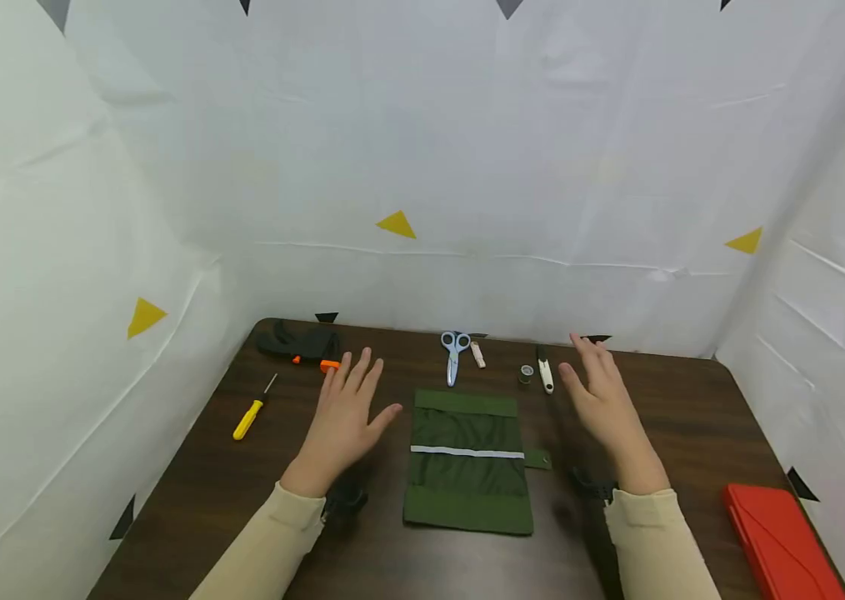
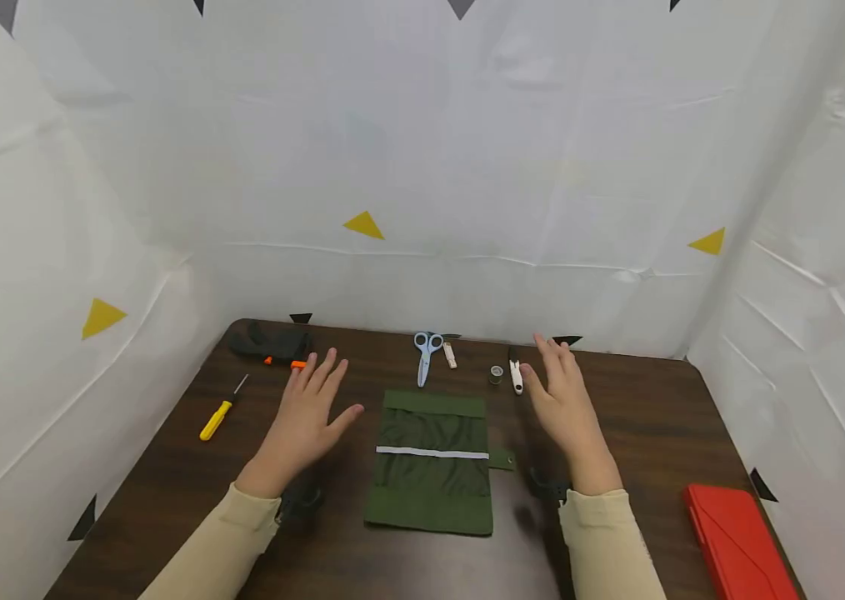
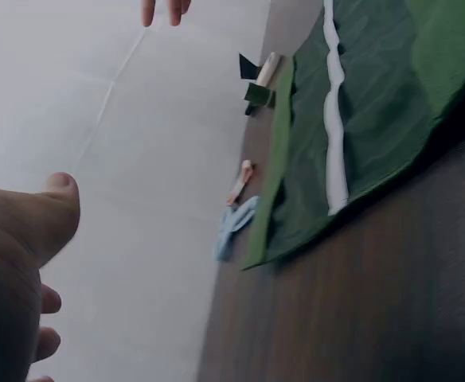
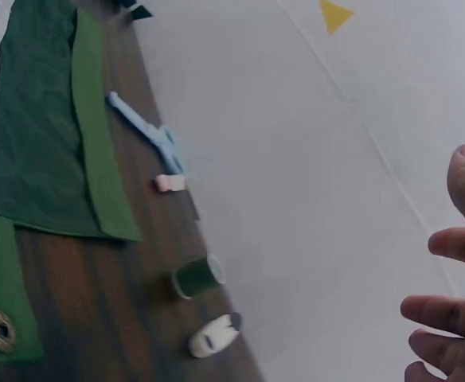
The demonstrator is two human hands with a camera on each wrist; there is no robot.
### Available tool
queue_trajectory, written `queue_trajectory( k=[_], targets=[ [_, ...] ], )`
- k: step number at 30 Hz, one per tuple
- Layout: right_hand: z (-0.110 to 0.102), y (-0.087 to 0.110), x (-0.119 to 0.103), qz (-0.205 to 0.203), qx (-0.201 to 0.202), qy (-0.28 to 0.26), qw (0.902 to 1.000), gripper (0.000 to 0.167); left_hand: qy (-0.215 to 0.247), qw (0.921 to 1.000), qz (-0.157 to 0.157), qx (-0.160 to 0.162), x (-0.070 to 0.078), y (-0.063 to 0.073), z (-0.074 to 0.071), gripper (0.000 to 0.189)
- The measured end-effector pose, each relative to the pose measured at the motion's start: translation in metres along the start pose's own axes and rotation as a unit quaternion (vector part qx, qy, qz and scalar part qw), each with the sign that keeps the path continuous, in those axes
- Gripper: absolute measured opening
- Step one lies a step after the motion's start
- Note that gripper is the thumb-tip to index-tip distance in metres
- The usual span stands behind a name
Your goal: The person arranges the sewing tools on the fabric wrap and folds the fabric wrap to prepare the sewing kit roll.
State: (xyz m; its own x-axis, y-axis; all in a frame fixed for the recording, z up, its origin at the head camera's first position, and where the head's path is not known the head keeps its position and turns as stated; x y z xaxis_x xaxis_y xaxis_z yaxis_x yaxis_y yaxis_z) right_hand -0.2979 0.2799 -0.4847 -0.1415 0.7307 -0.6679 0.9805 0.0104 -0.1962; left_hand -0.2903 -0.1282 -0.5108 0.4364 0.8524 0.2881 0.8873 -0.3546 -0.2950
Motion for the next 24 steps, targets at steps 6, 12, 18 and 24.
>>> queue_trajectory(
  k=[6, 12, 18, 24],
  targets=[
    [0.021, -0.004, 0.017, 0.027, 0.026, -0.032, 0.9988, 0.066, 0.077, 0.9970, -0.007, -0.012, -0.002, 0.008, 0.017, 0.081],
    [0.030, -0.007, 0.024, 0.044, 0.051, -0.062, 0.9958, 0.064, 0.156, 0.9877, -0.012, -0.007, -0.004, 0.010, 0.032, 0.069],
    [0.053, -0.003, 0.048, 0.097, 0.030, -0.106, 0.9892, 0.060, 0.270, 0.9628, 0.012, -0.006, -0.002, 0.019, 0.061, 0.045],
    [0.066, -0.004, 0.068, 0.074, 0.004, -0.138, 0.9877, 0.052, 0.281, 0.9586, 0.043, -0.013, -0.004, 0.016, 0.078, 0.041]
  ],
)
Point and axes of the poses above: each hand's wrist, its own y-axis away from the middle knuckle, its own z-axis out of the palm, x = y × z, the point moved 6 cm from there along -y, towards the middle knuckle, and after that the axes turned 4 degrees about z, right-handed, at the moved point
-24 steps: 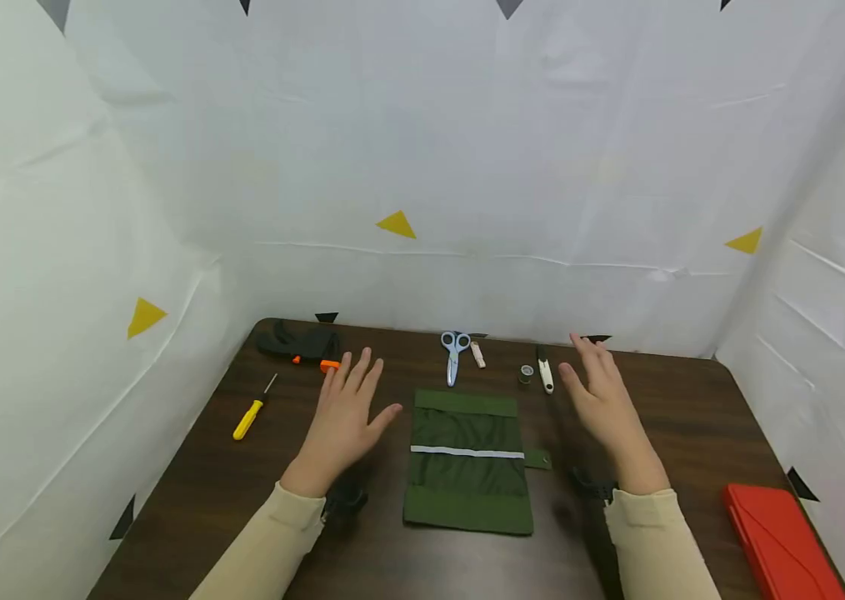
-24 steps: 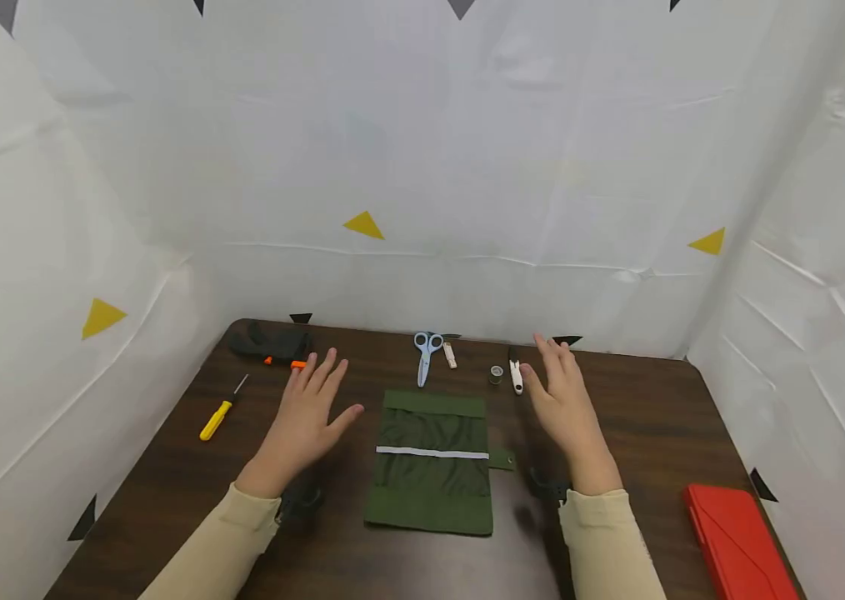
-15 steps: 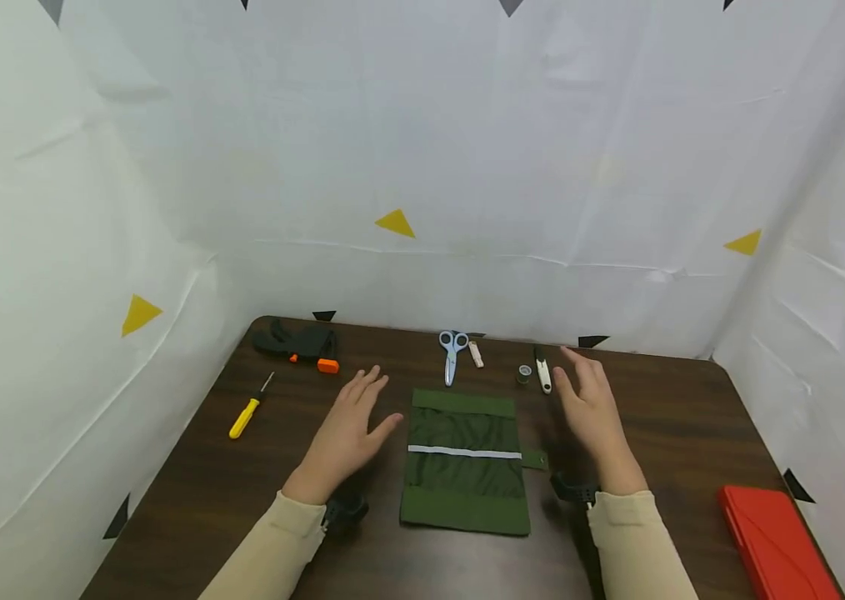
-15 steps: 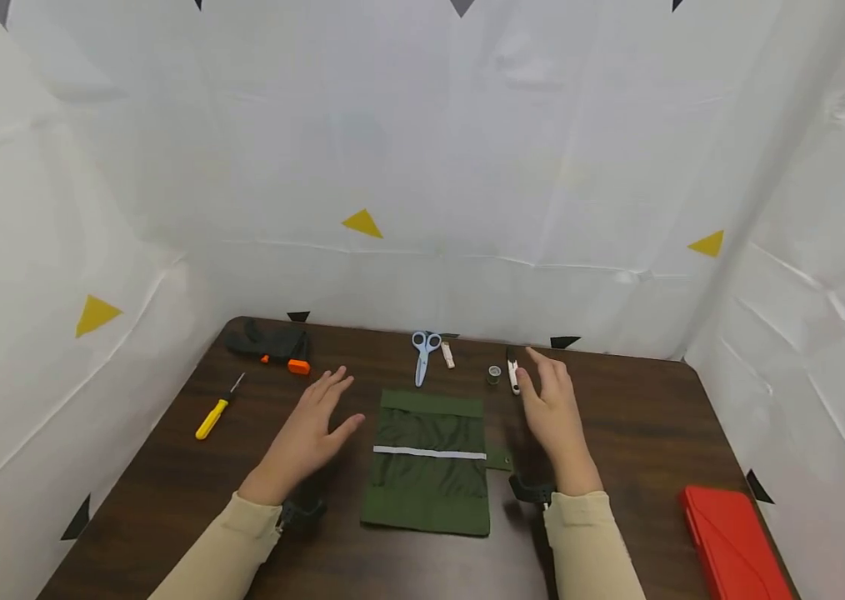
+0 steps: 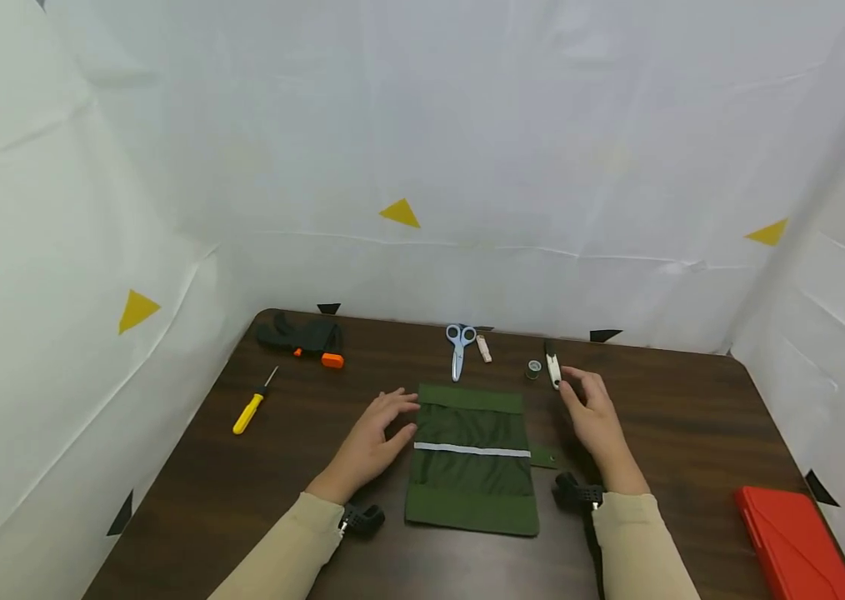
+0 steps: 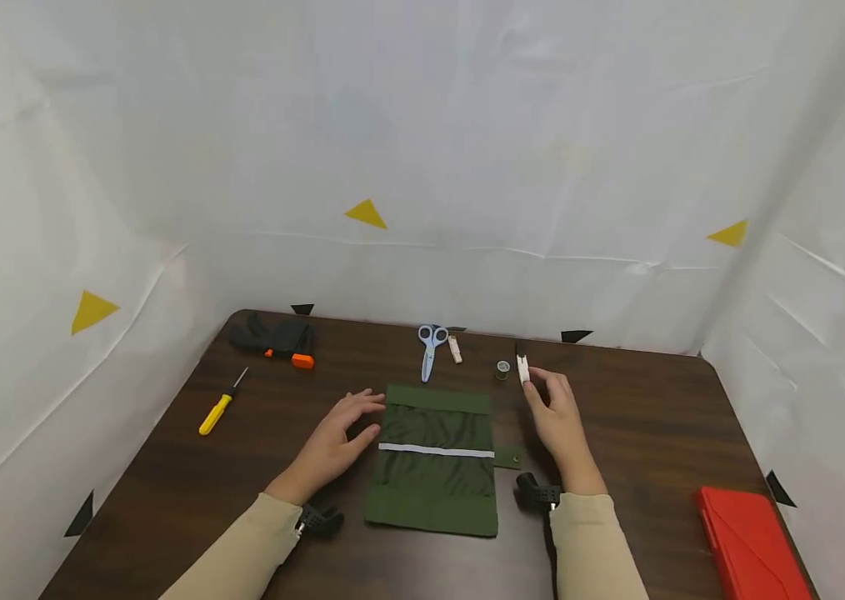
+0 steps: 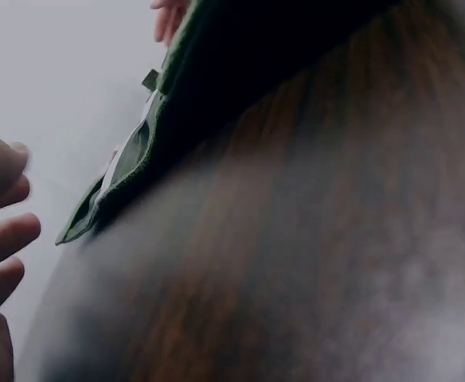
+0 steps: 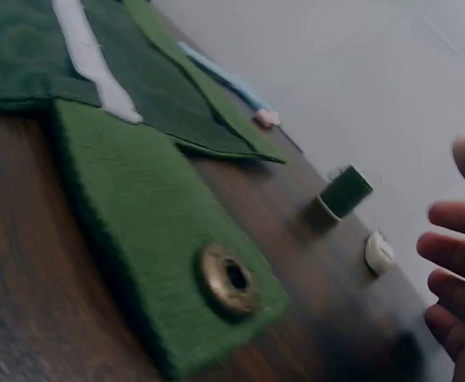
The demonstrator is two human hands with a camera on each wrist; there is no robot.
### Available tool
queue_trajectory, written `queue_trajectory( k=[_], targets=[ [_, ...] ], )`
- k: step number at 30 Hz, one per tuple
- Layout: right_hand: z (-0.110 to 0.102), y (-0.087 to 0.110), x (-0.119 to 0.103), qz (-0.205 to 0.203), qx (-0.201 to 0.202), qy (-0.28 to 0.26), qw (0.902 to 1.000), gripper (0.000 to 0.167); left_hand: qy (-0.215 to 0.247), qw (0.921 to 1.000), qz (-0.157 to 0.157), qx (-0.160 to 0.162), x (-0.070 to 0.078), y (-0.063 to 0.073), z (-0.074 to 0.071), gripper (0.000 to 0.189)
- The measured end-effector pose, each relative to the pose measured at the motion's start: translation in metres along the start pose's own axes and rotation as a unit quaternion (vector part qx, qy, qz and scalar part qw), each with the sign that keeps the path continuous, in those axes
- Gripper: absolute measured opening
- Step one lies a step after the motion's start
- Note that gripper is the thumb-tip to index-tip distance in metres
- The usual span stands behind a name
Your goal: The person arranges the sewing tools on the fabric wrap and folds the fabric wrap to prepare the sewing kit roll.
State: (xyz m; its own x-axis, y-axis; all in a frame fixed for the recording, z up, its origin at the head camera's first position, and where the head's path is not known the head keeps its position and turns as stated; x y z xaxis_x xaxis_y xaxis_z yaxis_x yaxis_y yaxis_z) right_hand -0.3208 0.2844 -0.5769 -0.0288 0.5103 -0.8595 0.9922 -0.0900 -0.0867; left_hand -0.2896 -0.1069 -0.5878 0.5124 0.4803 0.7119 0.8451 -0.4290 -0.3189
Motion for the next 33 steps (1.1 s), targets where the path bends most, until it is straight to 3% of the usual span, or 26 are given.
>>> queue_trajectory(
  k=[4, 10, 20, 27, 33],
  targets=[
    [-0.001, -0.001, 0.002, -0.010, -0.017, -0.001, 0.9998, 0.051, 0.000, 0.9994, -0.003, -0.033, -0.007, -0.001, 0.003, 0.047],
    [0.000, -0.001, -0.002, -0.015, -0.046, 0.033, 0.9983, 0.054, -0.003, 0.9985, -0.019, -0.052, -0.005, -0.004, 0.004, 0.054],
    [0.009, 0.000, 0.000, 0.001, -0.065, 0.060, 0.9960, 0.060, -0.053, 0.9951, 0.016, -0.082, -0.005, -0.001, 0.010, 0.060],
    [0.003, 0.001, 0.001, 0.005, 0.014, 0.068, 0.9976, 0.041, -0.095, 0.9897, 0.020, -0.106, -0.003, -0.004, 0.012, 0.063],
    [-0.007, 0.004, 0.001, 0.010, 0.089, 0.093, 0.9917, 0.028, -0.115, 0.9868, 0.027, -0.111, -0.004, -0.002, 0.014, 0.063]
  ],
)
Point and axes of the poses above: each hand's wrist, its own y-axis away from the middle knuckle, its own z-axis out of the palm, x = y × z, the point moved 6 cm from there along -y, towards the middle knuckle, and after that the axes turned 4 degrees about z, right-handed, at the moved point
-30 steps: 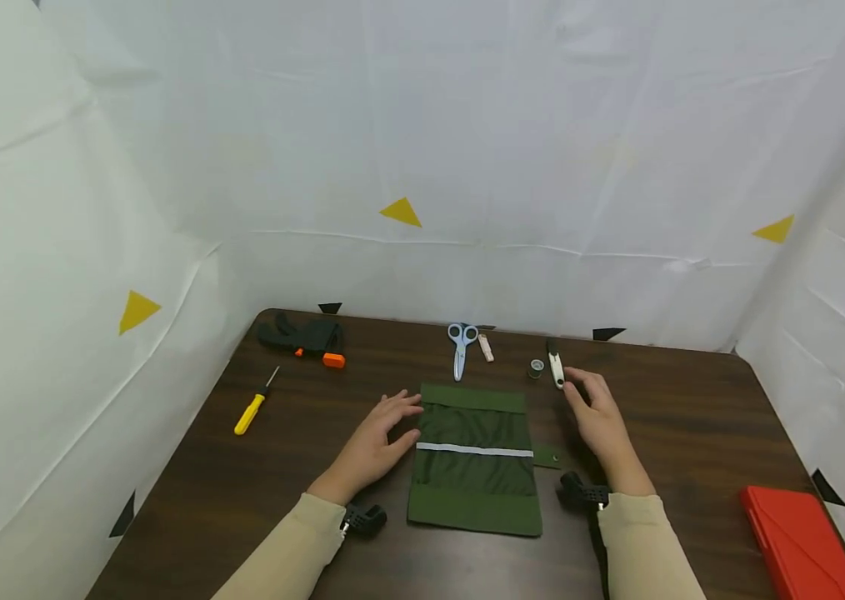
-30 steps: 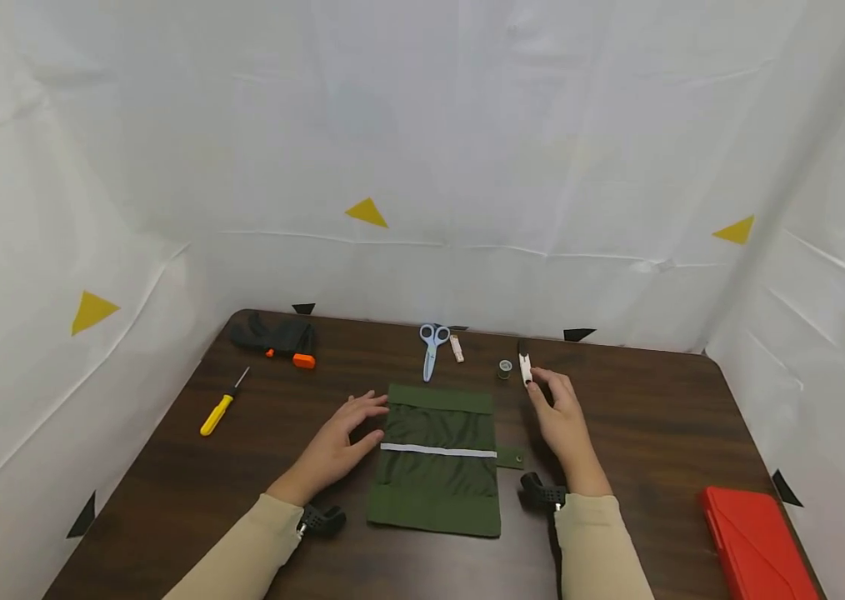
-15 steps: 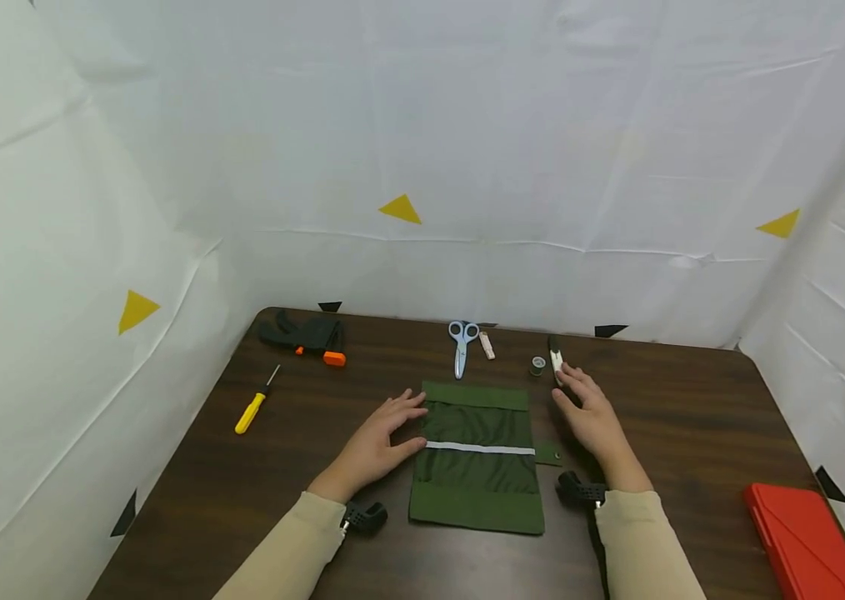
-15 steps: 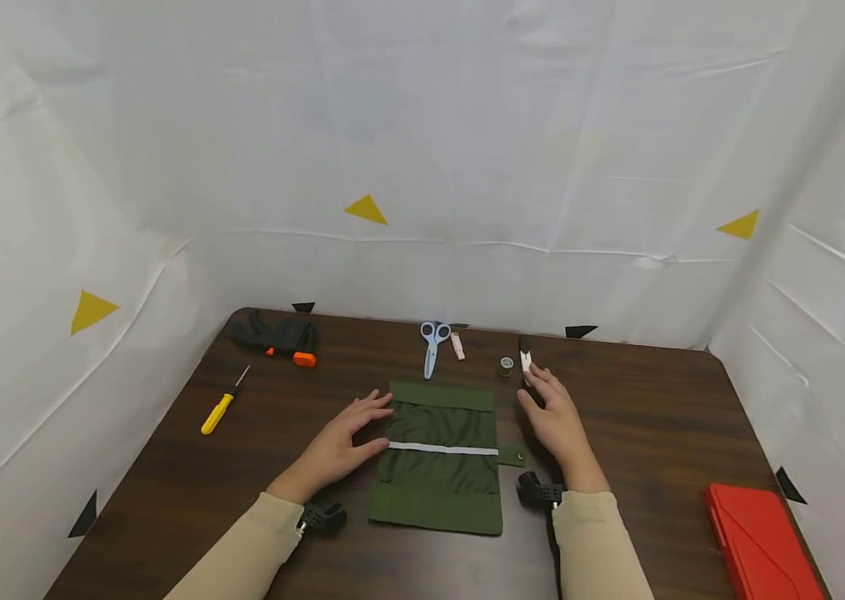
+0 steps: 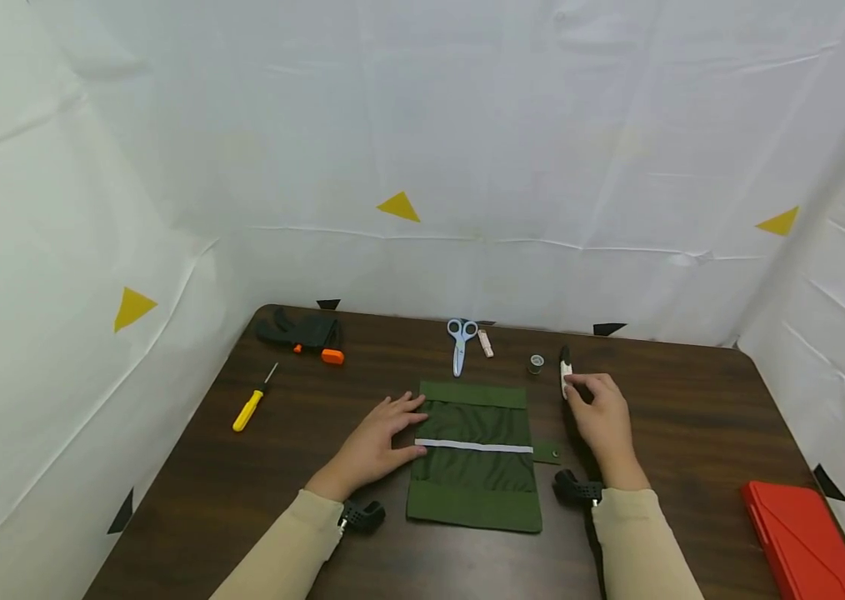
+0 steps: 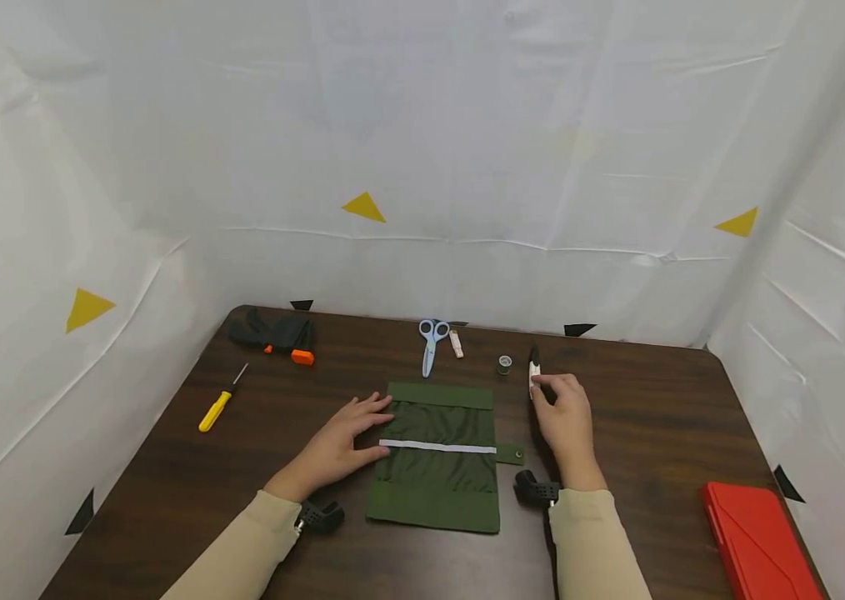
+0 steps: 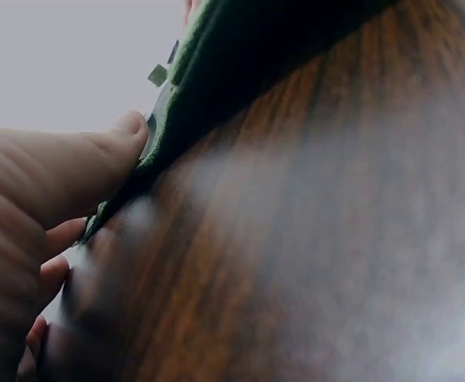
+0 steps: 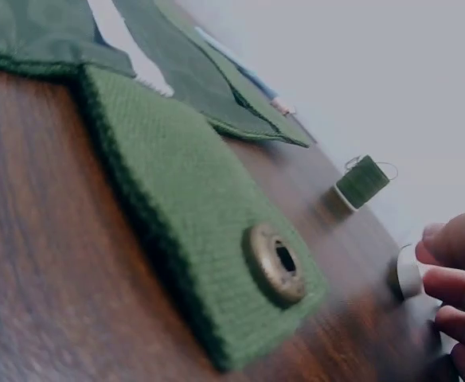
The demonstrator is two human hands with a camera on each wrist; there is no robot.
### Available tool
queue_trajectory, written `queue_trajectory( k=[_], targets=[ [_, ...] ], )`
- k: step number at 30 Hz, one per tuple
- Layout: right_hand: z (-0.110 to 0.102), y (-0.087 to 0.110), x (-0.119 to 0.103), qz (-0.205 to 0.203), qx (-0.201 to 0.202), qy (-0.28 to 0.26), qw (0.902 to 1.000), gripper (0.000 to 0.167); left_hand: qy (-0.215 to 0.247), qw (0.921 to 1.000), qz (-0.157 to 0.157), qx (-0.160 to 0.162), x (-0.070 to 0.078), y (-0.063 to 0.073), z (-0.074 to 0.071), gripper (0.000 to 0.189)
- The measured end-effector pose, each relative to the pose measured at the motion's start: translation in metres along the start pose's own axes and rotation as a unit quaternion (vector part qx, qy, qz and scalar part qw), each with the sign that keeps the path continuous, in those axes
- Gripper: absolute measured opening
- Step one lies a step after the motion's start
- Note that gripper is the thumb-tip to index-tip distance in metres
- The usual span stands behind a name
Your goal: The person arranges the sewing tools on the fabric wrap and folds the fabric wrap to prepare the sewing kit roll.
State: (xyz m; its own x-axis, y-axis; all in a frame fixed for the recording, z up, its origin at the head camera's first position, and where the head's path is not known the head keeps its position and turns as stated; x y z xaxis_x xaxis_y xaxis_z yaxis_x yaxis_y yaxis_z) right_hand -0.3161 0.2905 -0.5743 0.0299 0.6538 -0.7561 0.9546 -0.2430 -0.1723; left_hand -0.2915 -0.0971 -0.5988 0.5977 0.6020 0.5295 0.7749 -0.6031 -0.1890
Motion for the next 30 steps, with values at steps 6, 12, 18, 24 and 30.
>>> queue_trajectory(
  k=[6, 12, 18, 24, 30],
  targets=[
    [-0.003, -0.001, 0.003, 0.000, 0.022, 0.028, 0.9994, 0.029, 0.000, 1.0000, 0.003, 0.002, 0.001, -0.001, 0.000, 0.063],
    [-0.008, -0.002, 0.014, 0.036, 0.041, 0.047, 0.9974, 0.030, -0.002, 0.9999, -0.011, -0.007, -0.002, 0.002, 0.003, 0.064],
    [-0.013, -0.006, 0.012, 0.055, 0.033, 0.059, 0.9962, 0.031, 0.000, 1.0000, -0.005, -0.001, 0.002, -0.002, -0.003, 0.062],
    [-0.019, -0.008, 0.013, 0.075, 0.046, 0.059, 0.9944, 0.027, 0.004, 0.9999, -0.005, 0.008, 0.001, -0.007, -0.001, 0.057],
    [-0.015, -0.008, 0.018, 0.091, 0.029, 0.052, 0.9941, 0.027, 0.007, 0.9997, -0.017, 0.016, -0.001, -0.005, 0.000, 0.052]
  ],
)
Point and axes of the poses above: each hand's wrist, its own y-axis away from the middle knuckle, its own z-axis out of the palm, x = y × z, the point moved 6 cm from there along -y, towards the middle knuckle, and after that the axes turned 4 degrees about z, right-handed, at the moved point
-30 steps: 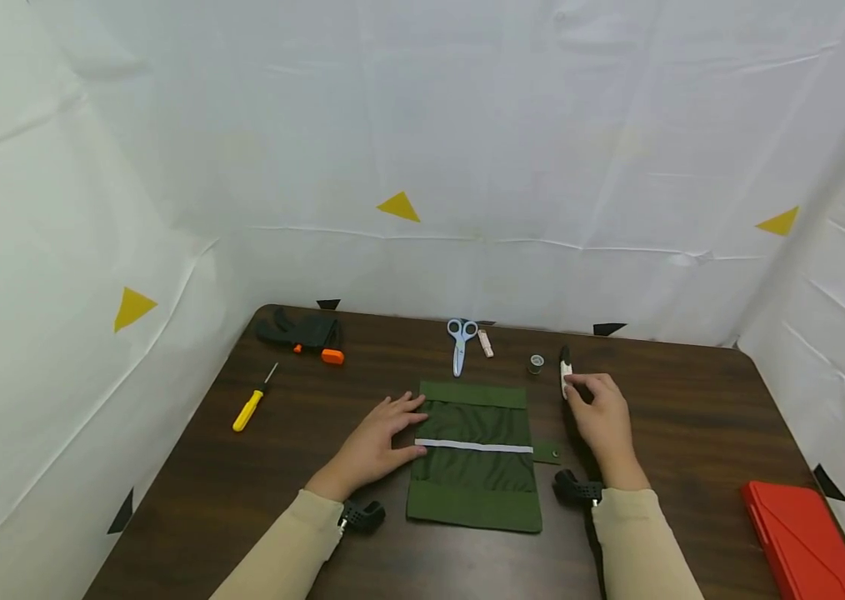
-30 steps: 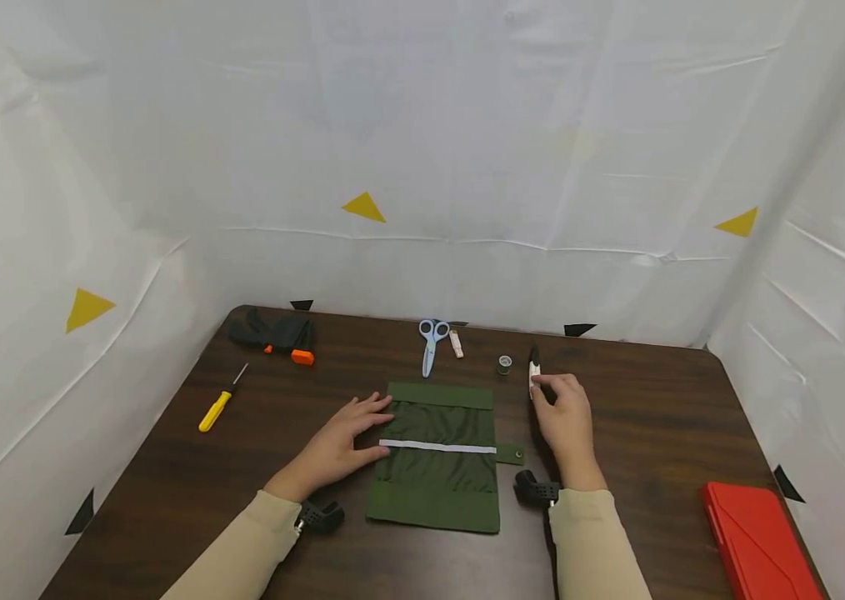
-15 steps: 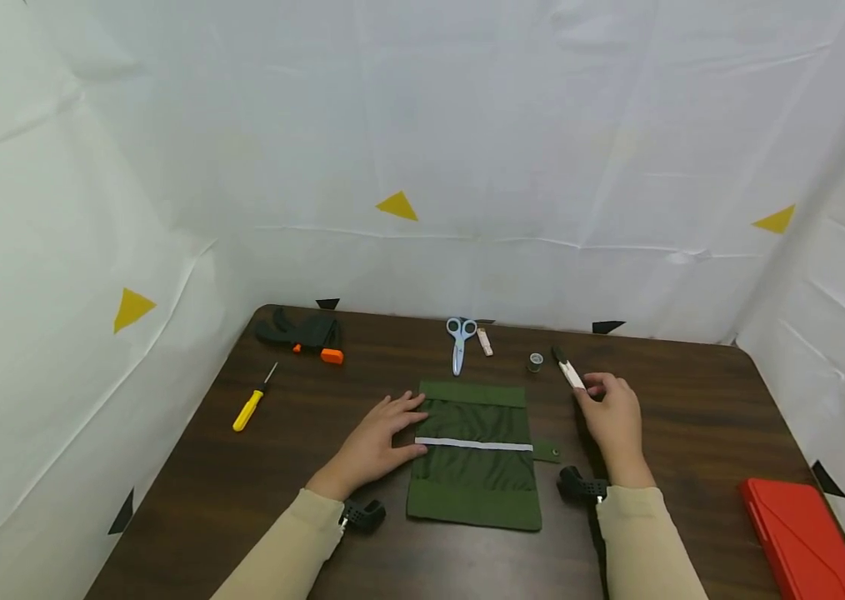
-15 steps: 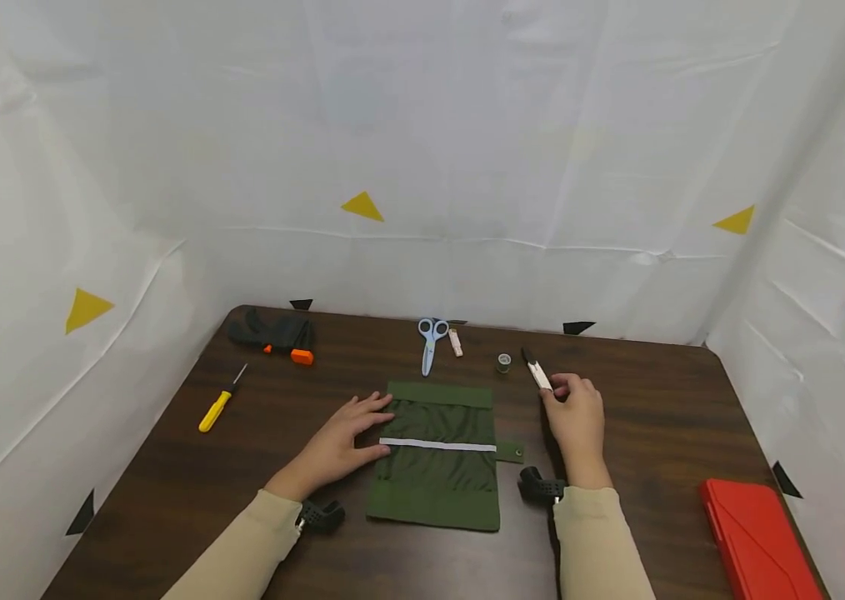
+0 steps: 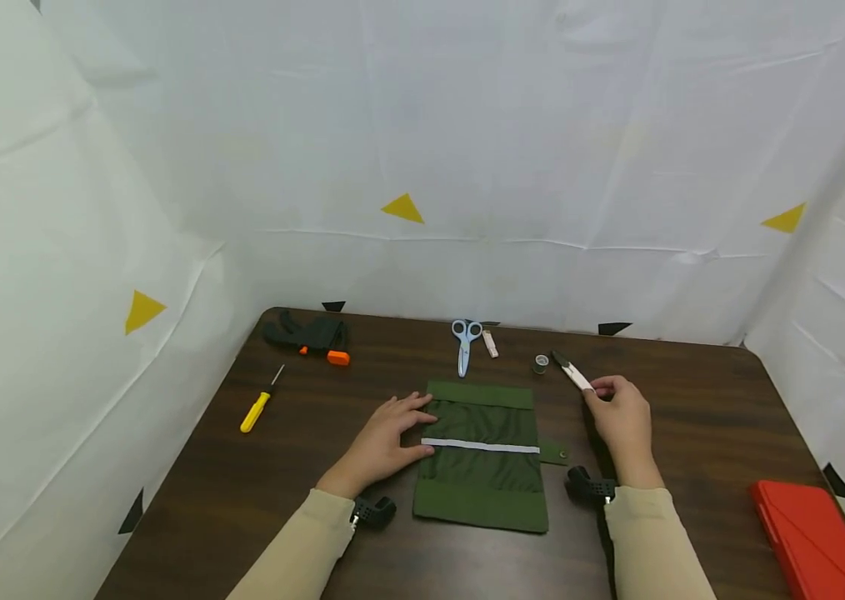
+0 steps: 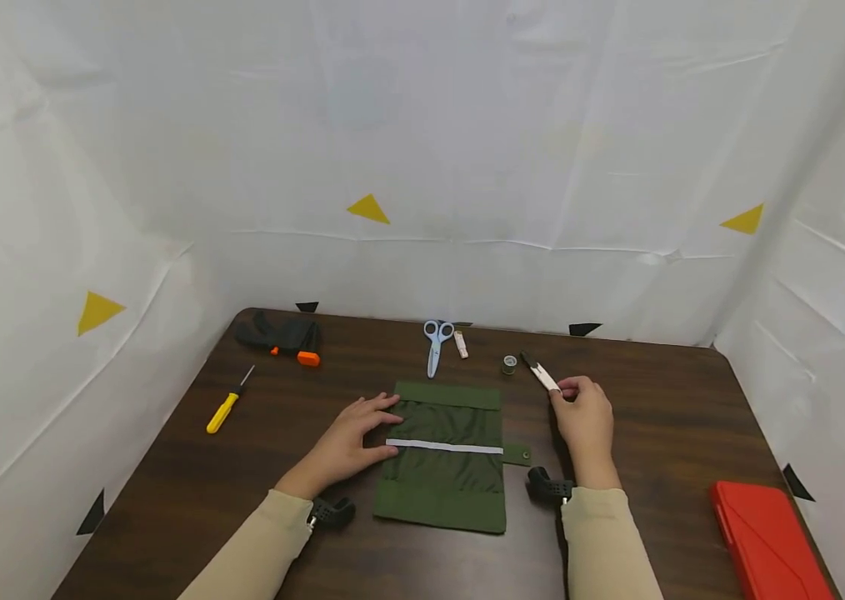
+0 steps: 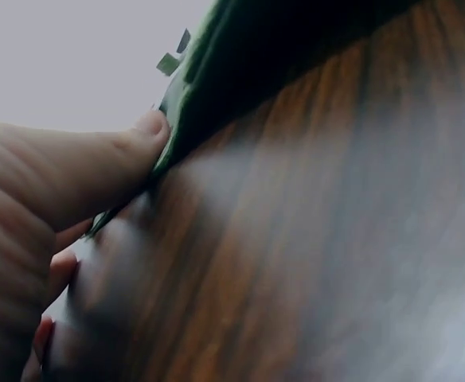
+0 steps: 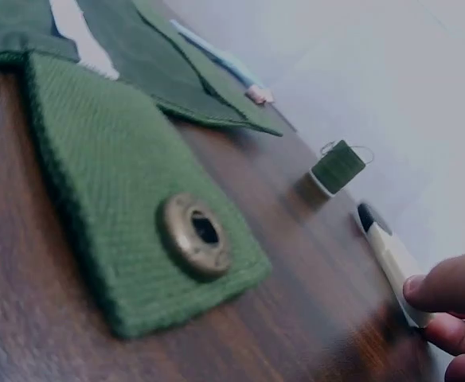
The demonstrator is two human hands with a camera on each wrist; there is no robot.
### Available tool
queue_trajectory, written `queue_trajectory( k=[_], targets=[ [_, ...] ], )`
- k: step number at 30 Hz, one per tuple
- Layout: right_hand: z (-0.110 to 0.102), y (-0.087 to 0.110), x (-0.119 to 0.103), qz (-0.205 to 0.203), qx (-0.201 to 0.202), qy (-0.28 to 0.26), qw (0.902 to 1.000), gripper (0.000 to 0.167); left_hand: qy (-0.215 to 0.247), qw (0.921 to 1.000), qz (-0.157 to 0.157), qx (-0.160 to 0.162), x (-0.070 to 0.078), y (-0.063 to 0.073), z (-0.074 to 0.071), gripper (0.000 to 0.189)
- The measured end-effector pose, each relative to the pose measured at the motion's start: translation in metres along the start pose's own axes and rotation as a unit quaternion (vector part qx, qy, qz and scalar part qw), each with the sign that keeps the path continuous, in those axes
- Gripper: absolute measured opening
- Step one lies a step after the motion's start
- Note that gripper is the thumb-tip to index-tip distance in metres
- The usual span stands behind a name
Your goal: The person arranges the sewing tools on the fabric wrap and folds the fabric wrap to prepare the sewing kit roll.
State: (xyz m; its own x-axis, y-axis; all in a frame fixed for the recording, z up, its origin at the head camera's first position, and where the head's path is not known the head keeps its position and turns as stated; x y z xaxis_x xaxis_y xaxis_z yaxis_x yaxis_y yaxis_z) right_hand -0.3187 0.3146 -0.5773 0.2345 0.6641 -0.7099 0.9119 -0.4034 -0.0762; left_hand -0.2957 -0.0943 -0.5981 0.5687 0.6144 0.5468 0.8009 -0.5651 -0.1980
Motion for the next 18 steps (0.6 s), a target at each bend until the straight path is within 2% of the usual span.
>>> queue_trajectory(
  k=[5, 8, 11, 14, 18],
  targets=[
    [-0.001, 0.001, 0.001, 0.001, 0.003, -0.006, 1.0000, 0.027, -0.005, 0.9999, -0.008, 0.010, -0.001, -0.001, 0.002, 0.049],
    [-0.003, 0.002, 0.003, 0.005, 0.022, -0.025, 0.9994, 0.025, -0.008, 0.9998, -0.014, 0.007, -0.002, -0.002, 0.004, 0.048],
    [-0.007, 0.003, 0.006, 0.023, 0.048, -0.085, 0.9949, 0.028, -0.007, 0.9998, -0.015, 0.007, -0.003, -0.001, 0.005, 0.042],
    [-0.012, 0.005, 0.007, 0.047, 0.068, -0.175, 0.9811, 0.030, -0.005, 0.9999, -0.013, 0.010, -0.003, 0.000, 0.004, 0.034],
    [-0.015, 0.009, 0.003, 0.065, 0.072, -0.316, 0.9437, 0.028, -0.002, 0.9999, -0.006, 0.011, -0.002, 0.000, 0.002, 0.026]
  ],
)
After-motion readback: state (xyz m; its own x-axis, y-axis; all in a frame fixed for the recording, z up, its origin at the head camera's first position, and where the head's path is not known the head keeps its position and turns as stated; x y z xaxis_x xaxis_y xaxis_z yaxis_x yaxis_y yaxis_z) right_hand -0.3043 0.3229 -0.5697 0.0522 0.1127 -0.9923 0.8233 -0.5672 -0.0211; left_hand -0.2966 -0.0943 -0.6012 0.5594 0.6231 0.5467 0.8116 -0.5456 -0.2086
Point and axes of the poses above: each hand's wrist, its own y-axis away from the middle knuckle, its own z-axis out of the palm, x = y × z, the point moved 6 cm from there along -y, towards the middle knuckle, and after that the axes turned 4 degrees about z, right-handed, at the moved point
